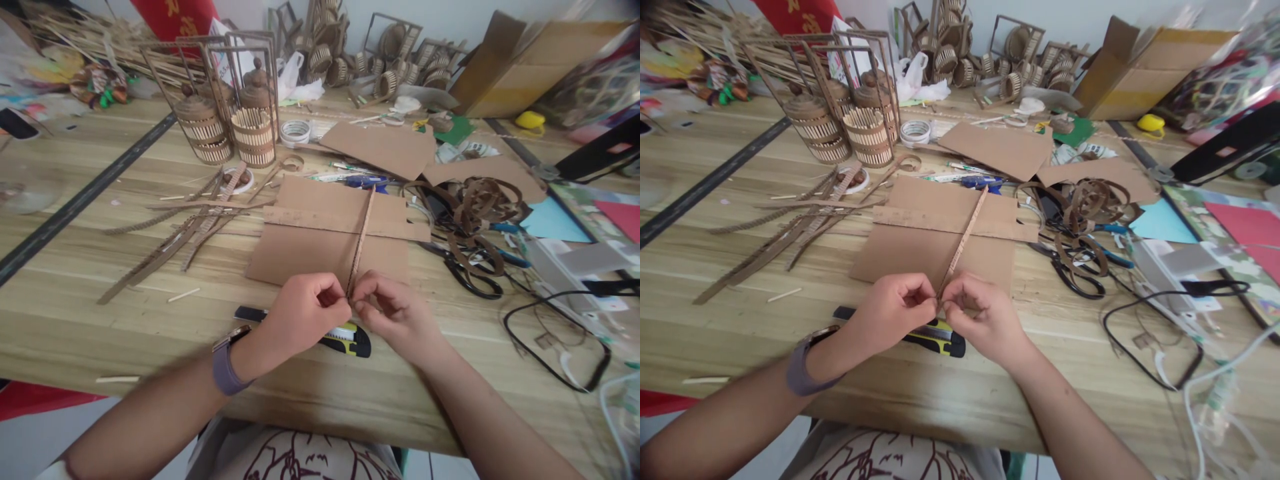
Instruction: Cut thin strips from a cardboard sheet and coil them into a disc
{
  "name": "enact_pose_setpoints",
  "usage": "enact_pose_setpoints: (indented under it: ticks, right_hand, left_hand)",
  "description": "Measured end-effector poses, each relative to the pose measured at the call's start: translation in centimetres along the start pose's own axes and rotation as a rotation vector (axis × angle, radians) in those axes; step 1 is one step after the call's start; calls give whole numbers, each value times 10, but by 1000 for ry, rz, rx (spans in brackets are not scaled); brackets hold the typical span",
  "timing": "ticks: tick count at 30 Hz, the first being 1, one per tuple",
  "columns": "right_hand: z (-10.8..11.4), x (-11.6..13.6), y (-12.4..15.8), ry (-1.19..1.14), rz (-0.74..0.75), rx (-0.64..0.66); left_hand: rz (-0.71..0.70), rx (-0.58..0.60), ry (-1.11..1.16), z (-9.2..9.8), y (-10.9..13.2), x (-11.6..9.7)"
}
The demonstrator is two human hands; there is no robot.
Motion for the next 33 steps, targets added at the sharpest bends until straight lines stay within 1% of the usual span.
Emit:
enact_pose_setpoints:
  ticks: [6,9,11,13,14,16,19,21,23,25,28,31,33]
  right_hand:
    - [7,4,-2,-132,-22,25]
    - [10,4,-1,-173,-51,36]
    - [10,3,-1,-172,-65,22]
    - [11,1,0,-137,-58,-21]
    - [12,1,0,-103,-33,-45]
    - [12,1,0,4,71,-87]
    - [12,4,0,193,270,-93]
    - [11,5,1,279,345,-102]
    - [10,5,2,324,367,-129]
    - [9,4,3,342,352,-152]
    - [6,5,3,365,342,-153]
    - [3,8,3,442,392,-159]
    - [1,10,4,482,404,-171]
  left_hand:
    - [-37,83,16,0,1,-3]
    - [-55,101,3,1,2,-4]
    - [-62,103,-1,1,3,-4]
    - [-57,98,20,1,2,-4]
    - [-51,92,38,2,2,-4]
    - [-41,80,80,2,2,-3]
    - [-41,63,112,2,2,-2]
    - [-40,52,111,1,2,-2]
    - [-29,42,111,2,2,-1]
    - [-17,46,121,2,2,-1]
    - [-28,62,104,3,1,-2]
    - [-62,67,32,3,0,-3]
    - [-63,79,33,2,-1,-2]
Point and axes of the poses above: each hand's wrist, its own y-axis away from the middle knuckle, its own z-axis out of the back of the hand, x = y × z, the point moved 2 cm from there along -y, towards the middle knuckle, and after that the axes turned 13 degrees about z, right-handed, at the moved point
